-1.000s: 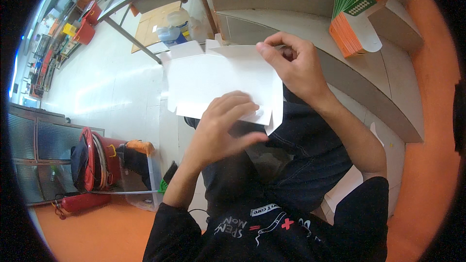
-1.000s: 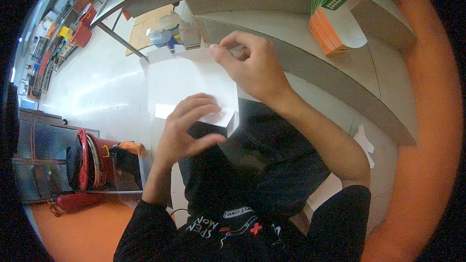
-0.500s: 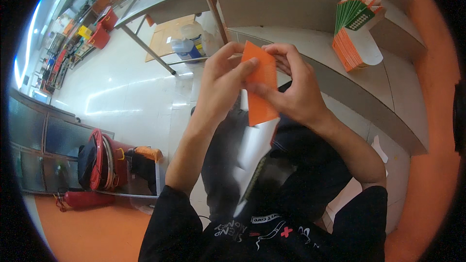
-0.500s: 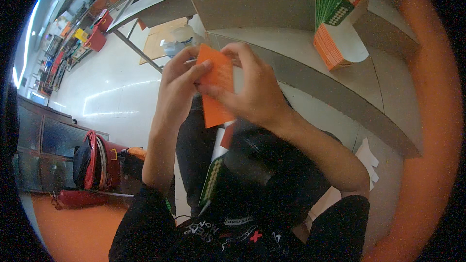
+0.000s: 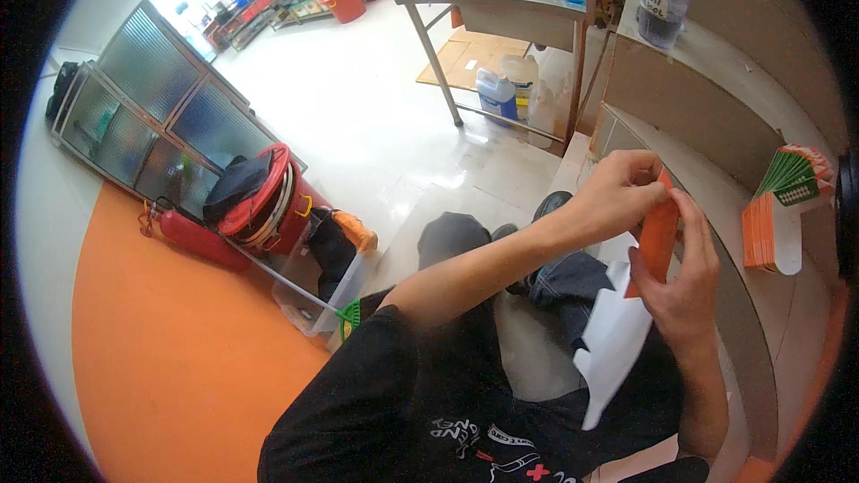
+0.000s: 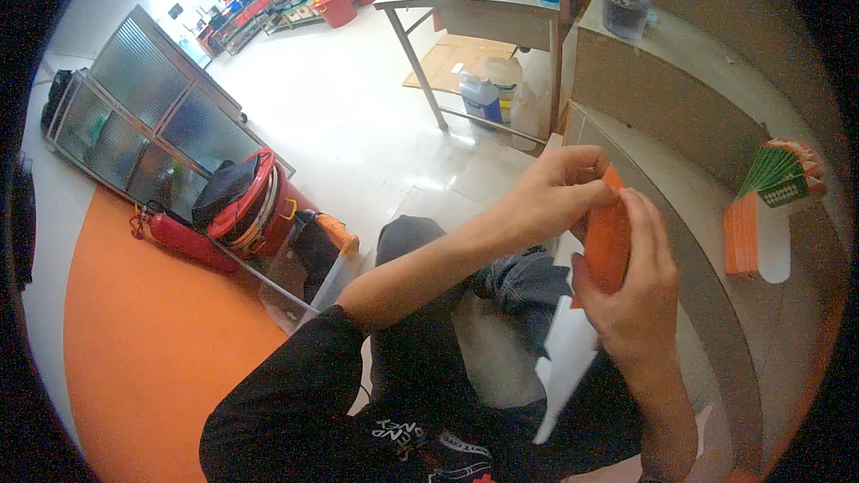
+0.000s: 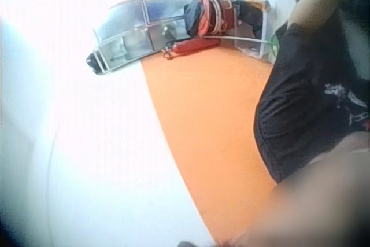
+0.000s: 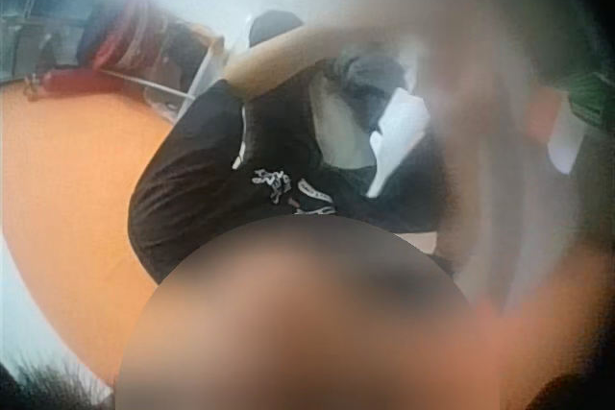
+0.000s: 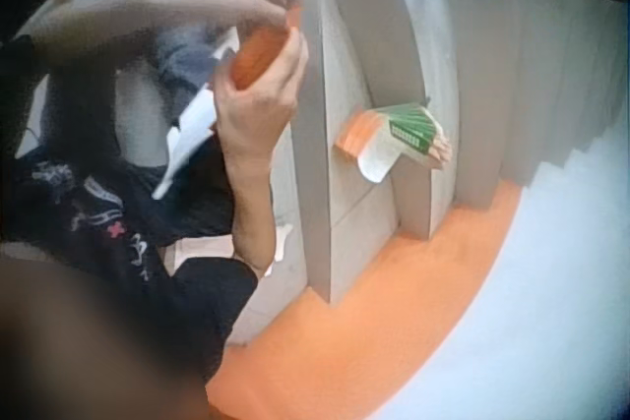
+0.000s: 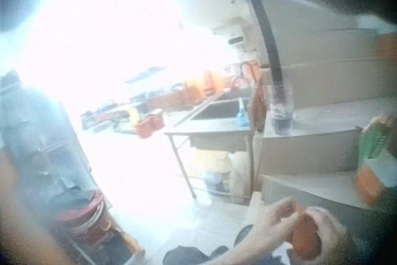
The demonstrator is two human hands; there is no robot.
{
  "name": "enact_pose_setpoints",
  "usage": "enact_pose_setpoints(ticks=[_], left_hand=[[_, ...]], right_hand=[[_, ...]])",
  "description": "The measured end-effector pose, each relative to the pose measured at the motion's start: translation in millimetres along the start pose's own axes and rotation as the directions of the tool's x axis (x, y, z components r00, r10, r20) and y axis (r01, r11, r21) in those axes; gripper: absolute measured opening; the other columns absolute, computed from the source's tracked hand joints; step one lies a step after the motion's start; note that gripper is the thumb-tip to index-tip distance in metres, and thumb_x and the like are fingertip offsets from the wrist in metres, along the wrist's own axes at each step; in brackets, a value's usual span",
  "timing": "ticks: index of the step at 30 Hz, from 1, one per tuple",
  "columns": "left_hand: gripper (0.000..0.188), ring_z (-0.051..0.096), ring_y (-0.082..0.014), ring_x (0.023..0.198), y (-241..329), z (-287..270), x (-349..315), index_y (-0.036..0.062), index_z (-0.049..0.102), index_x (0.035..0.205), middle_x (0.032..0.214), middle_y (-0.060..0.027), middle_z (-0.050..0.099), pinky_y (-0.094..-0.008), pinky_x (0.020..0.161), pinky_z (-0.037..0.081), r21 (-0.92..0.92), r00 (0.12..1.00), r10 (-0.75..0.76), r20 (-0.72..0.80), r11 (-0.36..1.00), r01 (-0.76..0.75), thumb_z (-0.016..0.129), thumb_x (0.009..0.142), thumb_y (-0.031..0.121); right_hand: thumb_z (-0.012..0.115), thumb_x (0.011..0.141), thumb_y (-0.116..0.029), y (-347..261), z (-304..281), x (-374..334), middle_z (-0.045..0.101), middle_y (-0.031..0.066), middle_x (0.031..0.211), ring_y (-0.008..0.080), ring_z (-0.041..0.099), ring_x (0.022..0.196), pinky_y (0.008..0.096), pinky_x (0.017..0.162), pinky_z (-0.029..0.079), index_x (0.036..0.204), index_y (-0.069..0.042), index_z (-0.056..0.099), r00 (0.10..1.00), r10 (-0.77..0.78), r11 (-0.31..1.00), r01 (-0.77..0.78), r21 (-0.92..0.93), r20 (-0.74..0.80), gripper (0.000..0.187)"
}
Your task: The person sits on the floor and folds flat paperboard pieces into small takeout-style boxes. They fold the sides, tuck flaps, and secure the boxes, then stack the finished units on the floor beside them.
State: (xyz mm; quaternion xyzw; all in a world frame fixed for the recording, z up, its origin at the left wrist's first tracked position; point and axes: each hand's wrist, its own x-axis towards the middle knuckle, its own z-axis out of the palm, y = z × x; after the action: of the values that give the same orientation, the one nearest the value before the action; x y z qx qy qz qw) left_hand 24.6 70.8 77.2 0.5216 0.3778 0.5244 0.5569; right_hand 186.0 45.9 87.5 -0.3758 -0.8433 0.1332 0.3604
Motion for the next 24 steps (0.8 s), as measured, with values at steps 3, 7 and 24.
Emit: enact_pose_setpoints(ticks=[3,7,24], left_hand=[[0.016,0.066,-0.017,0.067,-11.4,-2.1,8.0,-0.0063,0.057,0.089,0.081,-0.012,0.064,-0.0267,0.051,0.055,-0.114,0.999,0.017,-0.041,0.993,-0.022,0.054,0.085,0.009],[0.013,0.066,-0.0171,0.074,-23.9,-17.0,17.1,-0.0016,0.058,0.094,0.086,-0.0111,0.064,-0.0284,0.059,0.057,-0.119,0.999,-0.024,-0.043,0.993,0.019,0.056,0.087,0.009],[0.014,0.063,-0.0123,0.081,-69.2,0.6,40.9,-0.0005,0.068,0.099,0.093,-0.0065,0.068,-0.0251,0.074,0.051,0.168,0.949,0.286,-0.134,0.95,-0.263,0.064,0.087,0.006]], right_hand=[[0.066,0.072,-0.002,12.7,-5.3,0.1,0.053,0.0245,0.122,0.0401,0.055,0.113,0.0433,0.096,0.045,0.127,0.001,0.045,0.991,0.122,0.972,-0.132,0.194,0.063,0.059],[0.055,0.078,0.002,34.5,-4.6,4.0,0.06,0.0235,0.11,0.0372,0.063,0.099,0.0394,0.084,0.052,0.119,0.003,0.051,0.993,0.034,0.999,-0.038,0.031,0.112,0.041],[0.06,0.091,-0.014,80.8,5.1,17.4,0.065,0.0076,0.088,0.0124,0.062,0.079,0.0263,0.071,0.05,0.102,0.003,0.062,0.859,0.487,0.843,-0.415,0.341,-0.157,0.02]])
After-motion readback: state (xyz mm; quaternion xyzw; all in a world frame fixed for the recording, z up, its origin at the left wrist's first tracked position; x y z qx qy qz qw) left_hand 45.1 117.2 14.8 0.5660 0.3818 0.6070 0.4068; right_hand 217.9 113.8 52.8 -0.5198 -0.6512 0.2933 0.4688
